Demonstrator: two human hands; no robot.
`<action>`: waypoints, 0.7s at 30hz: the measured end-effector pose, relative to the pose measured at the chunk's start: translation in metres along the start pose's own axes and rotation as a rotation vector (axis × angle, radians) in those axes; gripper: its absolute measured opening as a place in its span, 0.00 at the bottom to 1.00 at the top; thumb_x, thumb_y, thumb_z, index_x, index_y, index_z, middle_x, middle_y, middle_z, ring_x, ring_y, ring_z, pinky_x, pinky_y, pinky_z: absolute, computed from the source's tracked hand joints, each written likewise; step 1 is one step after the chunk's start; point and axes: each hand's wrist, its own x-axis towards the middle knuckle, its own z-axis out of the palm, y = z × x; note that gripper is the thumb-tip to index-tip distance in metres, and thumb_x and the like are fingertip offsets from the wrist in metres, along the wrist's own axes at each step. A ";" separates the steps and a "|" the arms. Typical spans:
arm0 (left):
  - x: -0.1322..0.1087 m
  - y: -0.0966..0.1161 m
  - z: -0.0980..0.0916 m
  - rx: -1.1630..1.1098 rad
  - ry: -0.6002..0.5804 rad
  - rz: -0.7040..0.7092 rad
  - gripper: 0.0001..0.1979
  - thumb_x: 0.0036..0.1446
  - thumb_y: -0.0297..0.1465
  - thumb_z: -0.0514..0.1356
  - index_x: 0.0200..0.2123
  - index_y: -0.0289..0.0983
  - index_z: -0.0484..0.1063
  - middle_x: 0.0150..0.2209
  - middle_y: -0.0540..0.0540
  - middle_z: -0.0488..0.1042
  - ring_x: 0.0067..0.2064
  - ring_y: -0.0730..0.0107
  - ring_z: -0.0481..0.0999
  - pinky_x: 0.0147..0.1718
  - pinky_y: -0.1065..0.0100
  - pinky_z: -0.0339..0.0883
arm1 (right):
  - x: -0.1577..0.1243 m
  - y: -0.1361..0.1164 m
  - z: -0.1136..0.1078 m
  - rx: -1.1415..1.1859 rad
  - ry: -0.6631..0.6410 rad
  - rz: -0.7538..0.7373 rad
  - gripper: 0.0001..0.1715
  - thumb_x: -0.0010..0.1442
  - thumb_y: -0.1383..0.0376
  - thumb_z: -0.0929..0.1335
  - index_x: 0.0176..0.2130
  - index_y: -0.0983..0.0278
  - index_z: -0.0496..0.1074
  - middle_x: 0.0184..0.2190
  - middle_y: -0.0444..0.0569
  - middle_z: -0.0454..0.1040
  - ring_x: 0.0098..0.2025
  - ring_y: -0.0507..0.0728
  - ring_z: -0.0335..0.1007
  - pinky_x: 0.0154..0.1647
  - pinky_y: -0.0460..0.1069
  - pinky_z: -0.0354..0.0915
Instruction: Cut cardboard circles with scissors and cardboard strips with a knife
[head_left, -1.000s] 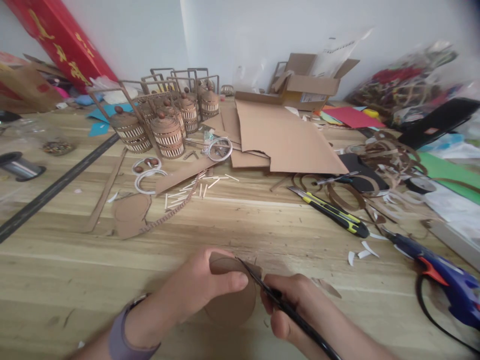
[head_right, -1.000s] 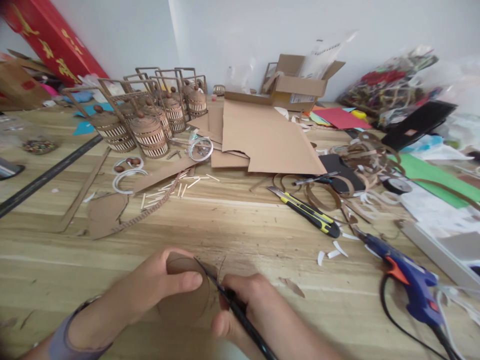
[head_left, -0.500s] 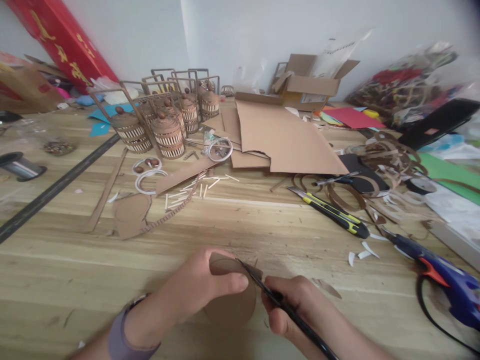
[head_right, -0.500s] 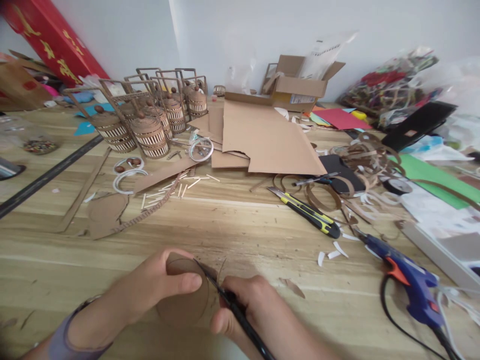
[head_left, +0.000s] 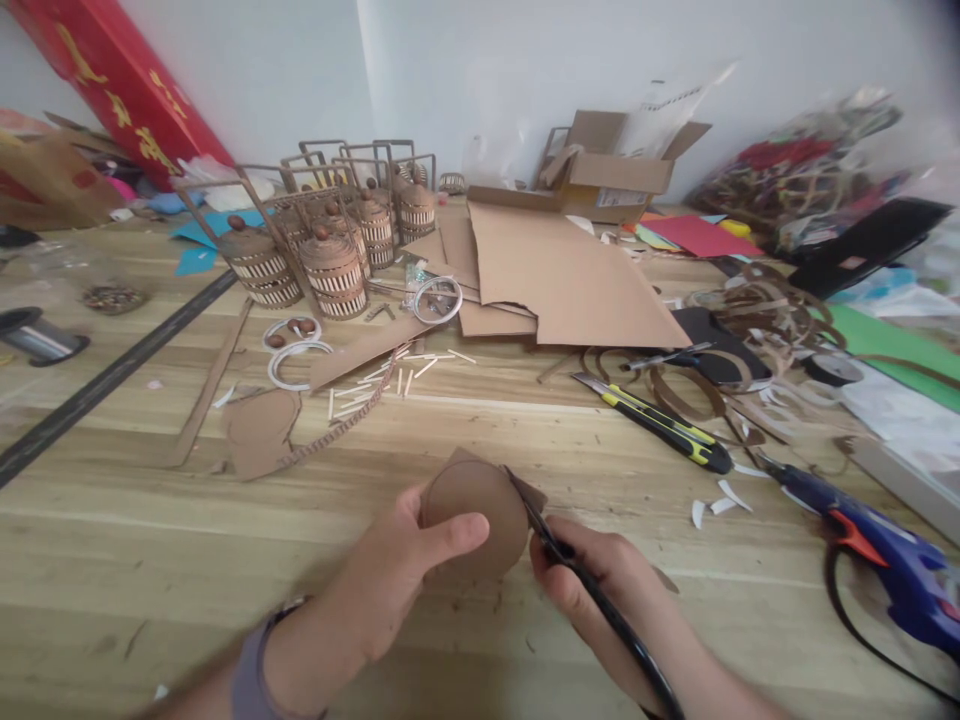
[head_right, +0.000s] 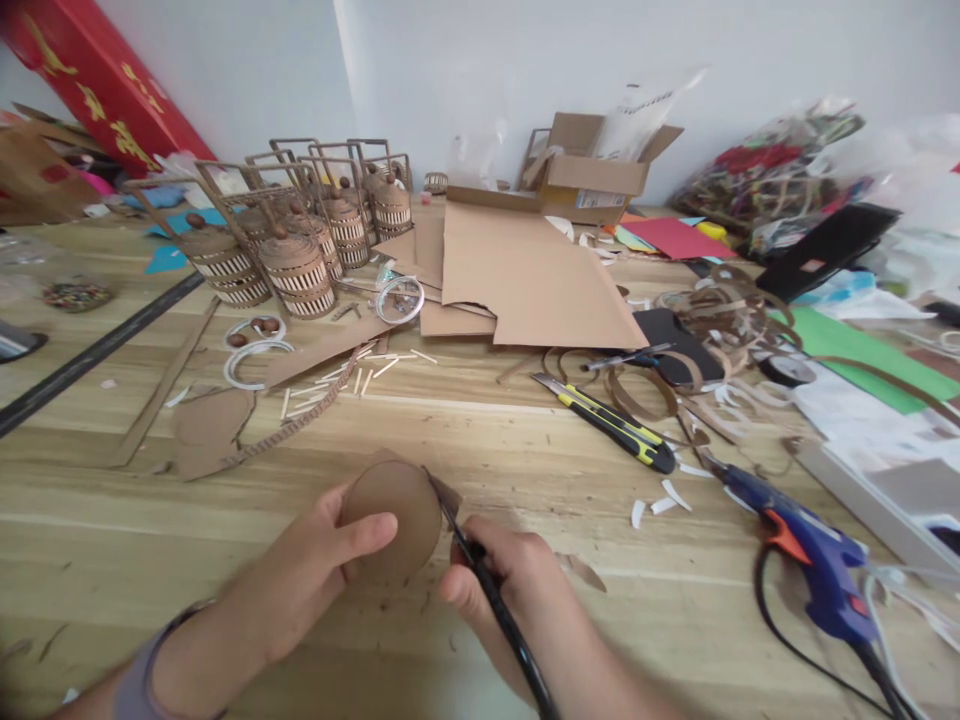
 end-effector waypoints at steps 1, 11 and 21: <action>0.000 -0.002 0.001 -0.036 -0.003 0.001 0.27 0.43 0.39 0.77 0.47 0.37 0.79 0.42 0.43 0.85 0.49 0.52 0.82 0.52 0.58 0.71 | 0.000 0.000 0.001 -0.002 0.004 -0.004 0.41 0.59 0.28 0.57 0.27 0.61 0.61 0.21 0.39 0.57 0.23 0.51 0.52 0.23 0.46 0.48; -0.002 -0.006 0.003 -0.042 0.178 0.071 0.17 0.44 0.38 0.76 0.37 0.37 0.83 0.36 0.45 0.86 0.45 0.51 0.83 0.49 0.58 0.73 | -0.004 -0.003 0.008 0.058 -0.082 0.029 0.46 0.54 0.24 0.57 0.29 0.62 0.65 0.20 0.39 0.60 0.22 0.50 0.53 0.21 0.45 0.50; -0.002 -0.013 0.000 0.104 0.266 0.062 0.25 0.43 0.43 0.75 0.42 0.37 0.81 0.44 0.41 0.85 0.52 0.45 0.80 0.53 0.53 0.70 | -0.006 0.002 0.006 0.071 -0.098 0.018 0.50 0.51 0.22 0.56 0.33 0.63 0.69 0.20 0.40 0.60 0.22 0.51 0.55 0.22 0.45 0.50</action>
